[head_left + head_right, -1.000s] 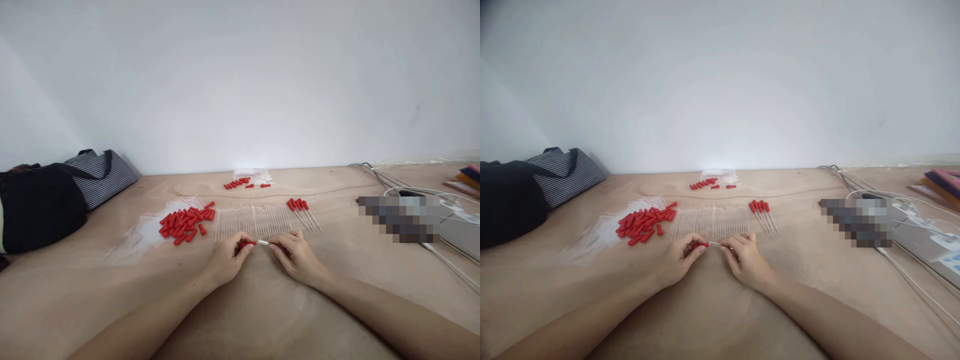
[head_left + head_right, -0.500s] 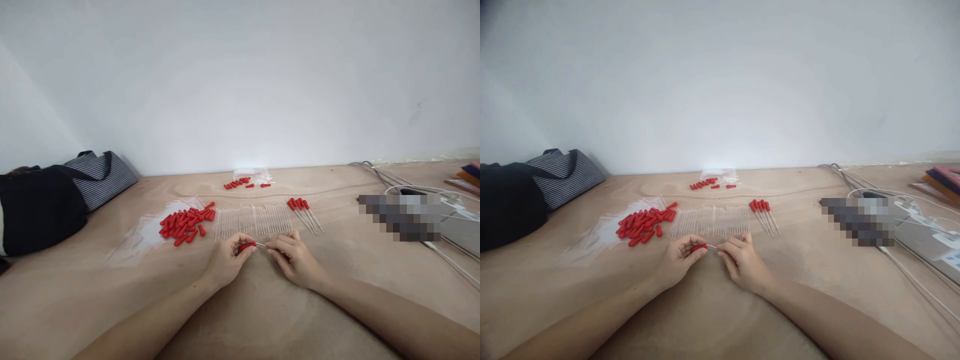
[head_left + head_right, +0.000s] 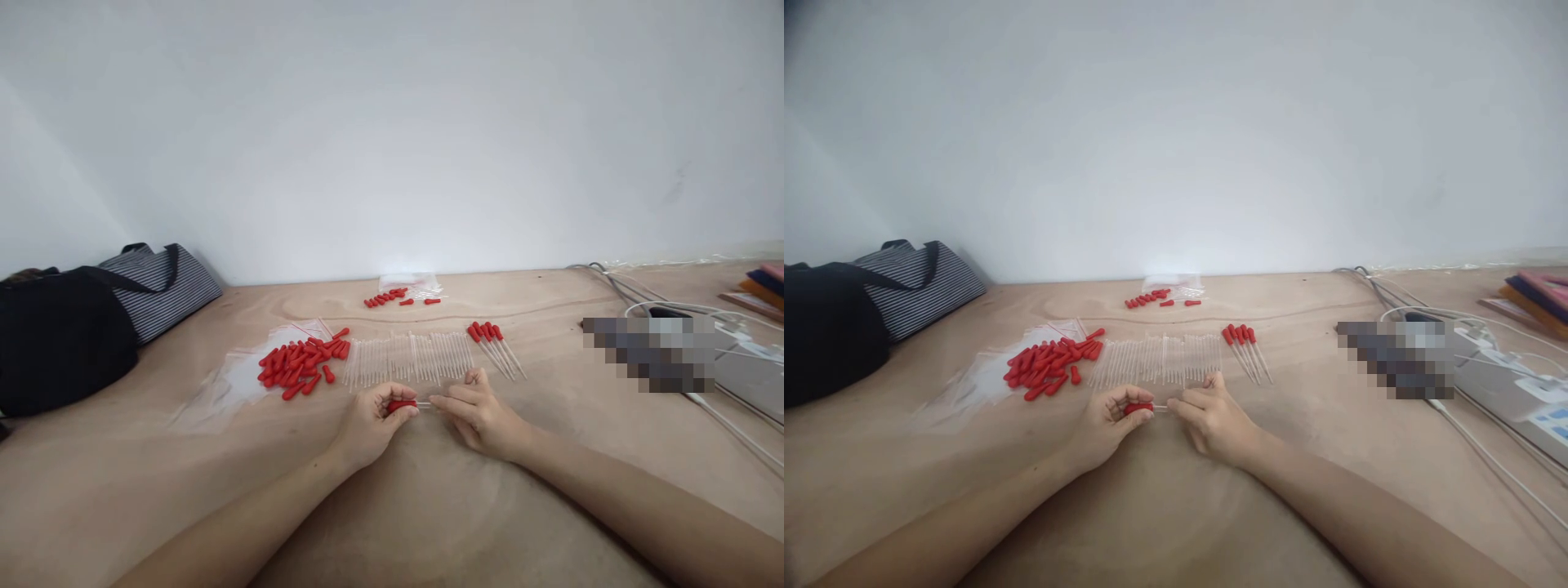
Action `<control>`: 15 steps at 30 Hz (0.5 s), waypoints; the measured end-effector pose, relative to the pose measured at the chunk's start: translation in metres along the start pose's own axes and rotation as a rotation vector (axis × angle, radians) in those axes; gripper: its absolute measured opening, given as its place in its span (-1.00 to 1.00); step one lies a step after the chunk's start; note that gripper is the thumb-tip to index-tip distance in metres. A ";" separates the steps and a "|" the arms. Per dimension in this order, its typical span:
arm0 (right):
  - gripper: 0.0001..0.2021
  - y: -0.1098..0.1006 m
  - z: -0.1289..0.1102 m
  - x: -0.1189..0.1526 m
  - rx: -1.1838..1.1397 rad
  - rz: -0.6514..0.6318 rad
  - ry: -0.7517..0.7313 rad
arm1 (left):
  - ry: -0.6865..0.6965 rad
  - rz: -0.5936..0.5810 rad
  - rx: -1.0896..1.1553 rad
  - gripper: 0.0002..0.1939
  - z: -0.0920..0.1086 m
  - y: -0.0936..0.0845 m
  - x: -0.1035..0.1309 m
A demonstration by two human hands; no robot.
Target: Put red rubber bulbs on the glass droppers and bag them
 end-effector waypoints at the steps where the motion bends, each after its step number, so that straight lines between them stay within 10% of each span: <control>1: -0.72 -0.001 -0.002 -0.001 0.018 -0.002 -0.027 | 0.001 -0.005 0.006 -0.81 -0.001 0.001 0.000; 15: -0.74 0.004 0.000 -0.008 -0.055 -0.031 -0.003 | 0.080 0.028 -0.190 -0.77 0.007 -0.002 0.005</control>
Point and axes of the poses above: each hand's wrist, its own x-axis away from the middle knuckle, its own y-axis out of the palm, z = x × y, the point moved 10 cm from there along -x, towards the middle knuckle, and after that the axes turned 4 degrees about y, right-handed, at the moved point
